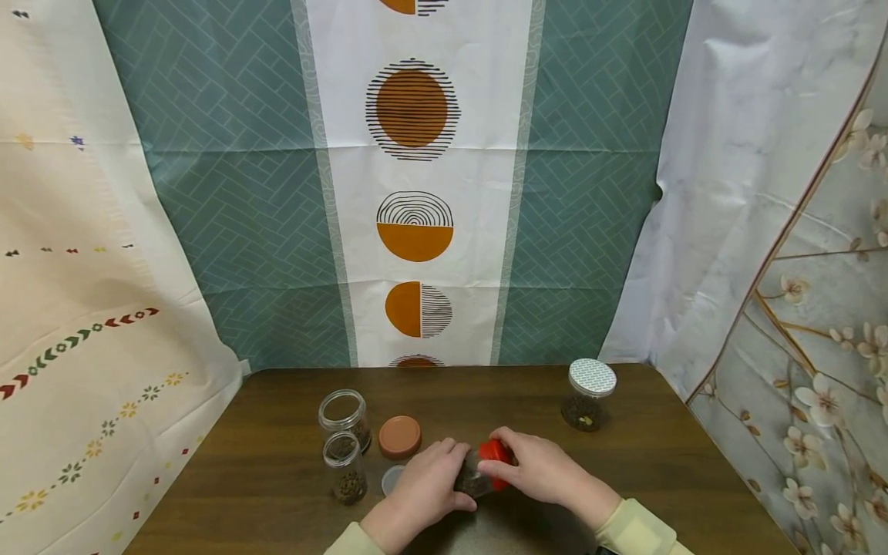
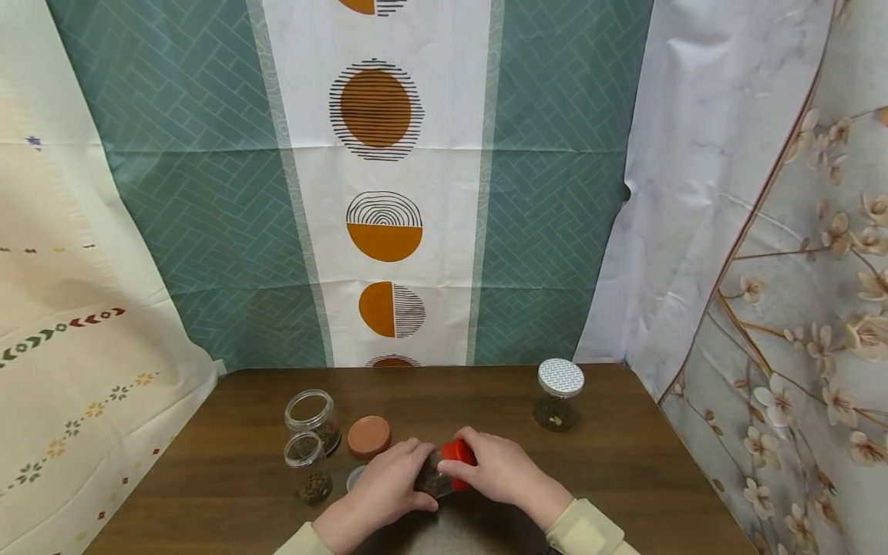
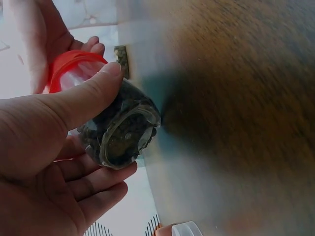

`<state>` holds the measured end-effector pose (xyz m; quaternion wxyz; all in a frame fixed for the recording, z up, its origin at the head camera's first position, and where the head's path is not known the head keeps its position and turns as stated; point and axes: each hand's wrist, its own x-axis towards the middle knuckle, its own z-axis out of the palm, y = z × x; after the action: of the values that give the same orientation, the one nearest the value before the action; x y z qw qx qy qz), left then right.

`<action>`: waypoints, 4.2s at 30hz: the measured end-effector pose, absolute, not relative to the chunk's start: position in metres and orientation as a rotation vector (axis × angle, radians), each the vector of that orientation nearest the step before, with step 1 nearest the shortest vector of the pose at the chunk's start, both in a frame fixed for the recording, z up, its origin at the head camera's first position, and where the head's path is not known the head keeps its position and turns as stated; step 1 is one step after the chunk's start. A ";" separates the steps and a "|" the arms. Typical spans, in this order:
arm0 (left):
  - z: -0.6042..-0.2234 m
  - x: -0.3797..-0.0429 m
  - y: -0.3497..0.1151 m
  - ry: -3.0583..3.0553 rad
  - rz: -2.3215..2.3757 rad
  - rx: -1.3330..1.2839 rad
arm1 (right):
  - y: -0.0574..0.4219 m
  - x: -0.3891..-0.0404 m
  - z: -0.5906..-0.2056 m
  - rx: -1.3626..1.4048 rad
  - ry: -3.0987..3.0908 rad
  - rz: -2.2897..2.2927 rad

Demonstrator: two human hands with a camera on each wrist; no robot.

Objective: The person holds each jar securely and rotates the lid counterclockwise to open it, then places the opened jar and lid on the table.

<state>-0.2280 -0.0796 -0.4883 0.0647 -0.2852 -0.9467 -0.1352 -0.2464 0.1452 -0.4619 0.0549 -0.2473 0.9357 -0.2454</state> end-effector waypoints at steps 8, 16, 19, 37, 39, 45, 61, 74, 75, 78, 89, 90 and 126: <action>-0.489 -0.228 -0.079 -2.847 -0.406 -0.855 | 0.147 -0.243 -0.454 -0.779 2.800 -0.772; -0.492 -0.228 -0.079 -2.828 -0.401 -0.862 | 0.148 -0.243 -0.456 -0.811 2.818 -0.732; -0.492 -0.227 -0.079 -2.820 -0.393 -0.862 | 0.148 -0.244 -0.456 -0.817 2.820 -0.726; -0.494 -0.228 -0.080 -2.792 -0.403 -0.880 | 0.148 -0.241 -0.459 -0.855 2.869 -0.678; -0.494 -0.228 -0.081 -2.790 -0.405 -0.877 | 0.148 -0.241 -0.459 -0.859 2.877 -0.666; -0.493 -0.228 -0.080 -2.794 -0.414 -0.875 | 0.149 -0.241 -0.458 -0.862 2.888 -0.649; -0.493 -0.225 -0.080 -2.804 -0.406 -0.878 | 0.147 -0.237 -0.462 -0.888 2.902 -0.631; -0.492 -0.225 -0.080 -2.790 -0.389 -0.882 | 0.148 -0.236 -0.459 -0.922 2.895 -0.609; -0.492 -0.225 -0.080 -2.789 -0.388 -0.881 | 0.148 -0.236 -0.458 -0.926 2.896 -0.606; -0.492 -0.225 -0.080 -2.785 -0.384 -0.878 | 0.147 -0.236 -0.458 -0.938 2.900 -0.598; -0.491 -0.224 -0.080 -2.802 -0.377 -0.880 | 0.148 -0.234 -0.460 -0.969 2.905 -0.592; -0.491 -0.224 -0.080 -2.804 -0.380 -0.882 | 0.148 -0.234 -0.460 -0.971 2.906 -0.595; -0.494 -0.228 -0.076 -2.815 -0.438 -0.802 | 0.137 -0.238 -0.466 -0.865 2.914 -0.617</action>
<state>-0.2277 -0.0763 -0.4943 0.0910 -0.2700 -0.9472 -0.1473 -0.2383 0.1369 -0.4657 0.0199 -0.2789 0.9393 -0.1990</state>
